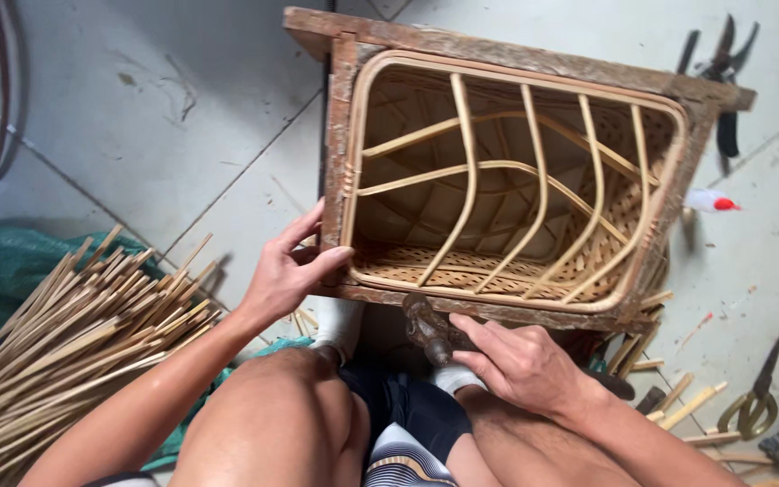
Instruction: The person sits on the floor with a bamboo basket held in a wooden frame mold, pressing and positioning bamboo strips across the basket body. They apply glue from a squeeze bottle along the basket rim, tap the frame with a hammer, trim with pliers, and rotate the basket to work on other sides.
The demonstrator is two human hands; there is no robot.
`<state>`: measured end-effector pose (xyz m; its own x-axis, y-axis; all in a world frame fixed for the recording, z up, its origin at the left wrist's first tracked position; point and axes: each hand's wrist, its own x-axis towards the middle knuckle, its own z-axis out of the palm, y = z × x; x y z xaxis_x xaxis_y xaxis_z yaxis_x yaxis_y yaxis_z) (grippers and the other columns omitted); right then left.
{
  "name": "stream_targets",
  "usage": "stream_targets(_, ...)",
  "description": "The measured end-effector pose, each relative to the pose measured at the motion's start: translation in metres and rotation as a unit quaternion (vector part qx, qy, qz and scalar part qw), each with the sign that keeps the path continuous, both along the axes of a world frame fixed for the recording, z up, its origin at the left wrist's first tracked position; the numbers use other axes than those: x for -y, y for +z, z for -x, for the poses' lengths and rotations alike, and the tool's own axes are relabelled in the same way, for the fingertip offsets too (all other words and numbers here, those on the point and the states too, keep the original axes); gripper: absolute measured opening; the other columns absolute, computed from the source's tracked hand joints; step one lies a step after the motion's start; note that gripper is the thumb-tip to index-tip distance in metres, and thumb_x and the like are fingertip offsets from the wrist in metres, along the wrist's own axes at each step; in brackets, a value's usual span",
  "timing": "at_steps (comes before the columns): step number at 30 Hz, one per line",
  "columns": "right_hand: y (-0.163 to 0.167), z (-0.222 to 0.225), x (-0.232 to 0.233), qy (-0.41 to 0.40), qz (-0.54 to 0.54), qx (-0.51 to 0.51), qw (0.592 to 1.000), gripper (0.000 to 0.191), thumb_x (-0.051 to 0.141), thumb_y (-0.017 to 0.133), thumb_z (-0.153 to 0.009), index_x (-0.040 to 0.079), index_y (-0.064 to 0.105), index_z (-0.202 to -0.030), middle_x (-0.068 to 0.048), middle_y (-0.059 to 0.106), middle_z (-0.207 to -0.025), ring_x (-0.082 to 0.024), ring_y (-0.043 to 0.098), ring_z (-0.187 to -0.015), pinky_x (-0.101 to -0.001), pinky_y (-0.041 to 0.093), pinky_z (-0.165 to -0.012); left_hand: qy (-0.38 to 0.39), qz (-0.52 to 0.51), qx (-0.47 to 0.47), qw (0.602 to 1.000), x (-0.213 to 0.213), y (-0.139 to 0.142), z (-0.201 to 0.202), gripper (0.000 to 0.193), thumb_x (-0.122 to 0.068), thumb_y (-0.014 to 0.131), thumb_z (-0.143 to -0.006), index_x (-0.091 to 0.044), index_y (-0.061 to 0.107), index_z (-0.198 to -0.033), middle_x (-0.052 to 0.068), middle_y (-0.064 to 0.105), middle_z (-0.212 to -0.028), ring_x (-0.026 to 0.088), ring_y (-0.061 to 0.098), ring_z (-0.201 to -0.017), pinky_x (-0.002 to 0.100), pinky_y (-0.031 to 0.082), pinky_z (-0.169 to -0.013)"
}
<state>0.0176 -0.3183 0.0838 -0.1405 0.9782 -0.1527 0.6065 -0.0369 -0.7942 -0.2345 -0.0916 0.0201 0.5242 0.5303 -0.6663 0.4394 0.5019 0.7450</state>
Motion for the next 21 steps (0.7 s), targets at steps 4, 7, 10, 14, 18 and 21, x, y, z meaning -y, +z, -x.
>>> stream_targets(4, 0.004, 0.019, -0.033, -0.017, -0.022, -0.022, 0.999, 0.045, 0.020, 0.074, -0.091, -0.005, 0.062, -0.127, -0.013, 0.071, -0.083, -0.023, 0.067, -0.058, -0.0317, 0.054, -0.051, -0.006, -0.128, 0.084, 0.988, 0.001, -0.010, 0.006, 0.057, -0.018, 0.070, -0.100, -0.002, 0.050, -0.152, 0.010, 0.062, -0.140, 0.015, 0.060, -0.125, 0.034, 0.057, -0.101)
stream_targets(7, 0.006, 0.029, -0.052, 0.013, 0.003, -0.012, 1.000, 0.048, 0.022, 0.074, -0.091, -0.006, 0.062, -0.128, -0.012, 0.069, -0.073, -0.022, 0.067, -0.053, -0.0337, 0.054, -0.049, 0.093, -0.022, 0.015, 0.995, 0.001, -0.018, 0.006, 0.048, -0.035, 0.054, -0.109, -0.004, 0.067, -0.142, 0.008, 0.076, -0.119, 0.012, 0.066, -0.104, 0.028, 0.058, -0.087)
stream_targets(10, 0.002, 0.043, -0.074, 0.026, -0.031, 0.017, 0.999, 0.047, 0.024, 0.072, -0.093, -0.007, 0.061, -0.127, -0.015, 0.072, -0.080, -0.024, 0.068, -0.056, -0.0337, 0.055, -0.049, 0.148, 0.016, -0.044, 0.988, 0.001, -0.026, 0.007, 0.053, -0.042, 0.044, -0.105, -0.005, 0.067, -0.135, 0.005, 0.076, -0.116, 0.016, 0.065, -0.094, 0.029, 0.052, -0.069)
stream_targets(14, -0.004, 0.054, -0.108, 0.002, -0.049, 0.047, 0.998, 0.046, 0.027, 0.071, -0.095, -0.005, 0.062, -0.127, -0.017, 0.073, -0.085, -0.026, 0.070, -0.058, -0.0348, 0.055, -0.049, 0.150, -0.043, 0.026, 0.987, 0.001, -0.035, 0.010, 0.053, -0.041, 0.044, -0.108, 0.000, 0.067, -0.131, 0.009, 0.076, -0.117, 0.015, 0.071, -0.107, 0.028, 0.056, -0.084)
stream_targets(18, -0.006, 0.042, -0.140, -0.025, -0.058, 0.054, 0.997, 0.041, 0.023, 0.063, -0.103, -0.007, 0.059, -0.130, -0.021, 0.075, -0.095, -0.022, 0.072, -0.062, -0.0300, 0.058, -0.048, 0.157, -0.049, 0.016, 0.986, 0.000, -0.042, 0.010, 0.052, -0.041, 0.046, -0.107, 0.001, 0.068, -0.129, 0.010, 0.077, -0.115, 0.015, 0.071, -0.105, 0.029, 0.058, -0.085)
stream_targets(21, -0.007, 0.026, -0.162, -0.084, 0.018, 0.056, 0.995, 0.035, 0.025, 0.061, -0.102, 0.001, 0.065, -0.127, -0.015, 0.075, -0.079, -0.023, 0.072, -0.058, -0.0351, 0.059, -0.051, 0.156, -0.052, 0.016, 0.986, -0.001, -0.043, 0.008, 0.051, -0.040, 0.049, -0.107, 0.002, 0.070, -0.128, 0.010, 0.077, -0.112, 0.015, 0.070, -0.103, 0.030, 0.057, -0.084)
